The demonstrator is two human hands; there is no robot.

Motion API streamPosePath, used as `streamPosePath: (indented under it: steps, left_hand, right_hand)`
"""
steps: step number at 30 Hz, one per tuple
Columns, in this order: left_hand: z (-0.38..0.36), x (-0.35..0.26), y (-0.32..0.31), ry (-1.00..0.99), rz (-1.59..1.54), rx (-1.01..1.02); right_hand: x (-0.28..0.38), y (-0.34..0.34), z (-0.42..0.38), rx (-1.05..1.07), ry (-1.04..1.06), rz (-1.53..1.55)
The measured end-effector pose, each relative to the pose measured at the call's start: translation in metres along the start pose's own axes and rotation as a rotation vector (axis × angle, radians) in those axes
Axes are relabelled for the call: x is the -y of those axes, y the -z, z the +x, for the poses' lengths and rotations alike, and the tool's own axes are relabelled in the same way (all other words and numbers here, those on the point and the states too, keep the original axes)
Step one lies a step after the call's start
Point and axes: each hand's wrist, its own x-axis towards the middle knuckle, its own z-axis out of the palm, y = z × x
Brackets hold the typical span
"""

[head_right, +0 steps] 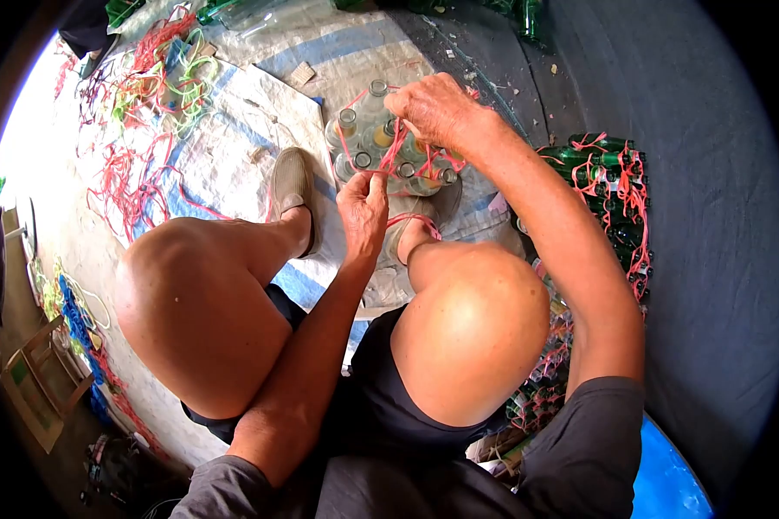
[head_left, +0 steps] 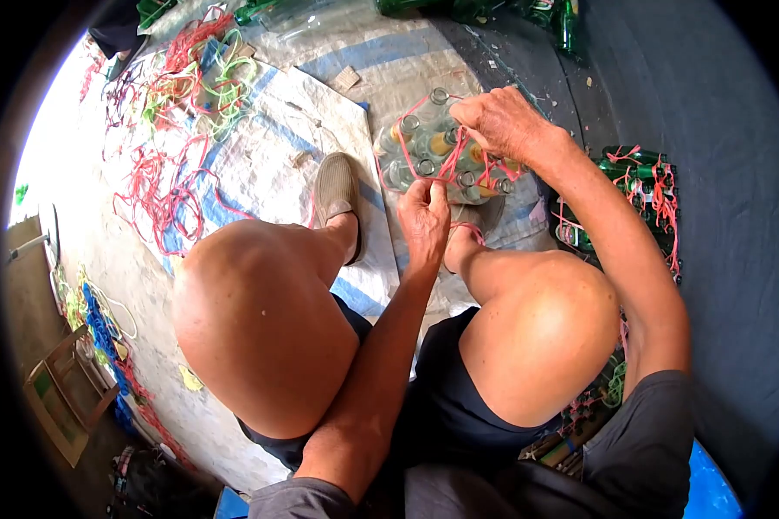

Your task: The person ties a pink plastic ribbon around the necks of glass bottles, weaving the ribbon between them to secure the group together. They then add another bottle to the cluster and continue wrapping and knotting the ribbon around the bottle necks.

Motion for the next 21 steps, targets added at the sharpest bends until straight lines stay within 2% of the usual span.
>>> streamPosePath:
  steps: [10,17,21]
  left_hand:
    - [-0.007,-0.019,-0.003,0.085,-0.061,-0.016]
    - [-0.008,-0.021,-0.003,0.133,-0.037,0.003]
    - [-0.007,-0.008,-0.003,0.074,-0.061,-0.023]
  right_hand:
    - [0.001,-0.003,0.015,-0.024,-0.028,0.109]
    - [0.002,-0.006,0.031,0.043,-0.082,0.206]
    - [-0.006,-0.018,0.042,0.092,-0.109,0.265]
